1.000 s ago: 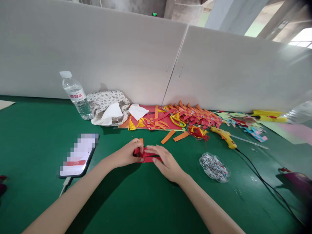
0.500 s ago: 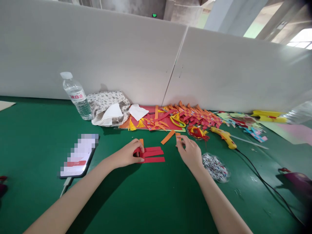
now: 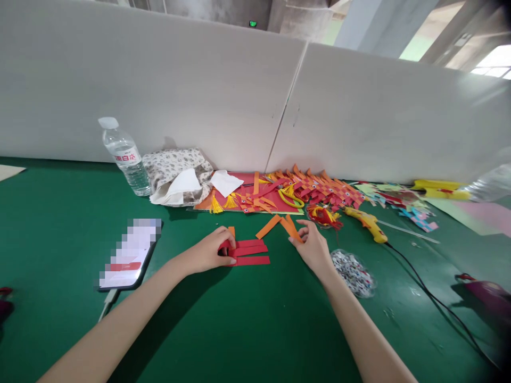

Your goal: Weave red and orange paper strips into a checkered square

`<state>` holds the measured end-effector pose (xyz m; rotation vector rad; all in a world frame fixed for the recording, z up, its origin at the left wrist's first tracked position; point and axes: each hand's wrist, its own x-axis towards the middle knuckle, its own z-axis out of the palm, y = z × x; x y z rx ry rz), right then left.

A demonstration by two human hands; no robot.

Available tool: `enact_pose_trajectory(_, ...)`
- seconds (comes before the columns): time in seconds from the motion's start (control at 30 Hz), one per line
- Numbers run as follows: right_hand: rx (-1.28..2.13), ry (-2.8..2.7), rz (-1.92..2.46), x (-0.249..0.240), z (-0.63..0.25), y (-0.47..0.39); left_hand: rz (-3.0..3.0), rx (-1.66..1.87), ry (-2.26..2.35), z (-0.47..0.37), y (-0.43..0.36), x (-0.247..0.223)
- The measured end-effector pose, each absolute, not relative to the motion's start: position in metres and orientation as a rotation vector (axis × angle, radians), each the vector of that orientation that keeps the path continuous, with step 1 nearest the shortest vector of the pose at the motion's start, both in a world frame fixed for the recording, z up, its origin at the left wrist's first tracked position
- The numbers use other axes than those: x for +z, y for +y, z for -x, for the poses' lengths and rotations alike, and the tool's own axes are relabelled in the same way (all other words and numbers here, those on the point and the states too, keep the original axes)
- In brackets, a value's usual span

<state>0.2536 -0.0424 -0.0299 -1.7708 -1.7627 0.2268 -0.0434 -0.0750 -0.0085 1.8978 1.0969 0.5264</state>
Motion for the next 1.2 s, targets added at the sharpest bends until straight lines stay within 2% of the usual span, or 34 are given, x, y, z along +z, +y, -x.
enact_pose_trajectory(0.1, 0.193, -1.649, 1.703, -0.021, -0.249, -0.045, -1.884, 0.518, 1.086, 0.043, -0.075, -0.008)
enact_pose_trajectory(0.3, -0.15, -1.668, 1.462, 0.0, -0.234, -0.058, -1.903, 0.519, 1.105, 0.042, -0.076, -0.004)
enact_pose_trajectory(0.37, -0.13, -1.641, 1.359, 0.004, -0.225, -0.065, -1.907, 0.525, 1.099, 0.042, -0.076, -0.004)
enact_pose_trajectory(0.4, -0.059, -1.612, 1.338, 0.006, -0.219, -0.069, -1.91, 0.527, 1.096, 0.042, -0.075, -0.004)
enact_pose_trajectory(0.47, 0.3, -1.572, 1.335, 0.009, -0.207, -0.078, -1.918, 0.537, 1.09, 0.042, -0.075, -0.006)
enact_pose_trajectory(0.6, 1.352, -1.388, 1.199, 0.011, -0.182, -0.094, -1.966, 0.561, 1.042, 0.043, -0.073, -0.009)
enact_pose_trajectory(0.7, 1.676, -1.459, 1.204, 0.003, -0.169, -0.099, -1.984, 0.572, 1.032, 0.043, -0.072, -0.011)
enact_pose_trajectory(0.83, 1.459, -1.525, 1.408, -0.012, -0.163, -0.097, -1.973, 0.558, 1.077, 0.043, -0.072, -0.011)
enact_pose_trajectory(0.97, 0.942, -1.783, 1.446, -0.017, -0.165, -0.097, -1.981, 0.56, 1.075, 0.043, -0.072, -0.011)
enact_pose_trajectory(1.03, 0.688, -1.928, 1.379, -0.017, -0.166, -0.099, -1.99, 0.569, 1.064, 0.043, -0.072, -0.011)
enact_pose_trajectory(1.2, 0.362, -2.214, 1.067, -0.016, -0.165, -0.106, -1.95, 0.57, 1.038, 0.043, -0.073, -0.011)
